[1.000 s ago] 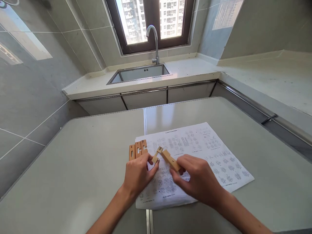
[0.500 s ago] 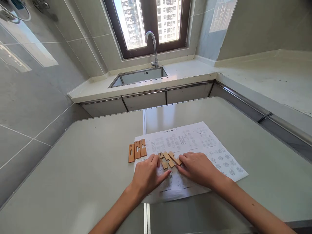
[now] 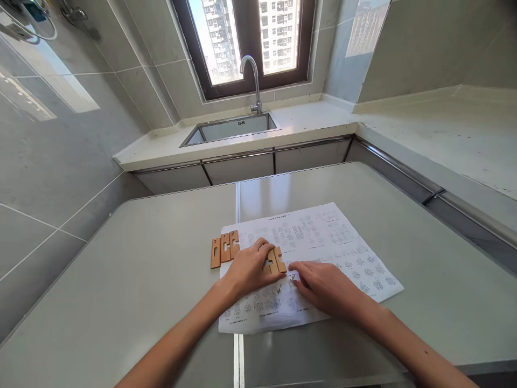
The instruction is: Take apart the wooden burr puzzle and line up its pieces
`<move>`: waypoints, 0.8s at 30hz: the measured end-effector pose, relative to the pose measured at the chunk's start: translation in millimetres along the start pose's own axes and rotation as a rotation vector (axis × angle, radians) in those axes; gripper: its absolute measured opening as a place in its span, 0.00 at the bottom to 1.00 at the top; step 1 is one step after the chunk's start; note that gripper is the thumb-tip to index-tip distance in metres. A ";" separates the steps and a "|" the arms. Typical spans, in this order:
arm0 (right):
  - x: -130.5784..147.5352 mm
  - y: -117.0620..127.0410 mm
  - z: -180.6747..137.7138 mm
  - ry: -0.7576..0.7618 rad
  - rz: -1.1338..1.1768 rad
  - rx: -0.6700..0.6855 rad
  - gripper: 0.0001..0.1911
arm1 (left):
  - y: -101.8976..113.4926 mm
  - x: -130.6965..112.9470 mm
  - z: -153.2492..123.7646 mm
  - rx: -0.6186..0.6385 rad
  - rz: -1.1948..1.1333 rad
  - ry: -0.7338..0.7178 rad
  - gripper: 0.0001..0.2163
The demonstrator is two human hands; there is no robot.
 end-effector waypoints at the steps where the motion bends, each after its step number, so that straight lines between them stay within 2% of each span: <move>1: -1.9 -1.7 -6.5 0.004 0.025 -0.031 0.11 | 1.8 3.0 3.0 0.017 0.000 0.000 0.28; 5: -11.4 -4.1 -32.8 -0.036 0.126 -0.174 0.12 | 18.2 23.1 15.0 0.053 0.004 0.019 0.29; 11: -17.8 -3.3 -47.2 -0.102 0.244 -0.258 0.10 | 42.2 56.4 23.8 0.069 0.002 0.045 0.25; 20: -17.2 -2.7 -43.6 -0.151 0.300 -0.294 0.09 | 40.9 82.8 20.0 0.076 -0.027 0.062 0.27; 24: -19.0 -4.2 -44.5 -0.159 0.297 -0.305 0.09 | 40.0 90.0 12.3 0.024 -0.037 0.067 0.33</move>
Point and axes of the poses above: each hand's wrist, its own z-axis towards the middle knuckle, its own y-axis out of the back of the hand, x = y × z, the point moved 7 cm from there along z, towards the middle knuckle, and after that the axes turned 1 degree about -x, right-handed, at the moved point
